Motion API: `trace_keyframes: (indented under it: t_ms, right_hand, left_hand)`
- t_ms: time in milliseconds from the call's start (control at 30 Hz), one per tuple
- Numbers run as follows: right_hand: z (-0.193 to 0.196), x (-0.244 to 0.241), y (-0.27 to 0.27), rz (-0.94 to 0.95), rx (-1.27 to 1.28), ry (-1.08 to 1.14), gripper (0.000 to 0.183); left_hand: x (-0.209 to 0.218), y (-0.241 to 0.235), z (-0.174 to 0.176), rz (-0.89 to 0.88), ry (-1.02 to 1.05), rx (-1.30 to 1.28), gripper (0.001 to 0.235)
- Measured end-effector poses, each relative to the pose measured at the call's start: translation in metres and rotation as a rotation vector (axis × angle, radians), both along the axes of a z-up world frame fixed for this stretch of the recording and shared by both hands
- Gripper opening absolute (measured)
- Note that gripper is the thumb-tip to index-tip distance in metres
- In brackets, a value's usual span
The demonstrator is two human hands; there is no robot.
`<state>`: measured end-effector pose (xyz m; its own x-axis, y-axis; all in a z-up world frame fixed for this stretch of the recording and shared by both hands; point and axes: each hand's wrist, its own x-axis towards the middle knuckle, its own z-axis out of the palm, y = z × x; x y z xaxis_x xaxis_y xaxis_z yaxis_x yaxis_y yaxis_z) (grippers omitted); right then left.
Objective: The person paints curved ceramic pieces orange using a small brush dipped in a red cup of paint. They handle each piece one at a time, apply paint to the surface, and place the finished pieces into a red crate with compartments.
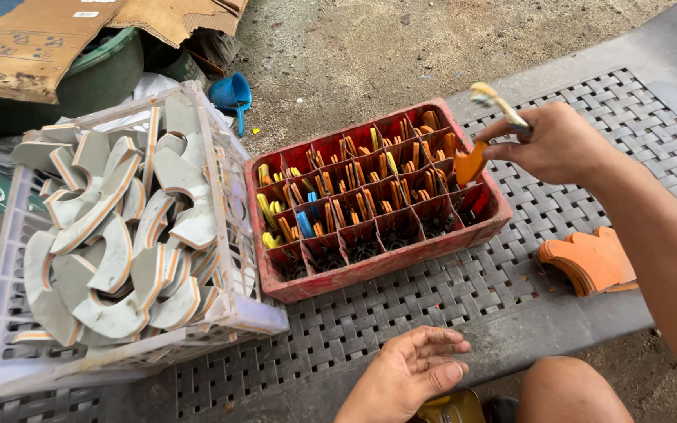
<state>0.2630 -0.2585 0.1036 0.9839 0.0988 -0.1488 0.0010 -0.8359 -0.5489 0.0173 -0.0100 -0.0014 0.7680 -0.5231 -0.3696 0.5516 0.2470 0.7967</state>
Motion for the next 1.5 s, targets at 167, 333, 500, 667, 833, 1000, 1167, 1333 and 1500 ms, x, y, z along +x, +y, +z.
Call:
trace_keyframes:
  t_ms: [167,333,500,667,833,1000,1167,1333,1500]
  right_hand:
    - [-0.026,0.033,0.004,0.163,-0.076,0.017,0.024]
    - [-0.069,0.046,0.007,0.23,-0.215,0.056,0.028]
    - [-0.091,0.043,0.014,0.329,-0.374,-0.091,0.025]
    - [-0.083,0.035,0.016,0.249,-0.347,0.011,0.024]
    - [-0.071,0.027,0.016,0.214,-0.307,0.06,0.023]
    - [-0.072,0.026,0.017,0.249,-0.334,-0.011,0.022]
    - [-0.074,0.037,0.012,0.257,-0.196,0.078,0.03]
    - [-0.074,0.051,0.012,0.299,-0.09,0.148,0.033]
    - [-0.076,0.05,0.008,0.247,0.004,0.154,0.033]
  left_hand:
    - [0.006,-0.001,0.001,-0.042,0.024,0.141,0.062]
    - [0.008,0.002,0.0,-0.063,0.038,0.171,0.063]
    - [0.008,0.004,-0.006,-0.049,0.026,0.155,0.06]
    - [0.006,0.003,-0.009,-0.037,0.011,0.137,0.058]
    - [0.007,0.004,-0.006,-0.059,0.027,0.206,0.058]
    - [0.007,0.004,-0.005,-0.072,0.003,0.227,0.059]
    - [0.007,0.002,-0.009,-0.068,0.02,0.251,0.061]
    - [0.009,0.001,-0.013,-0.079,0.039,0.268,0.064]
    - [0.007,0.002,-0.015,-0.085,0.034,0.261,0.065]
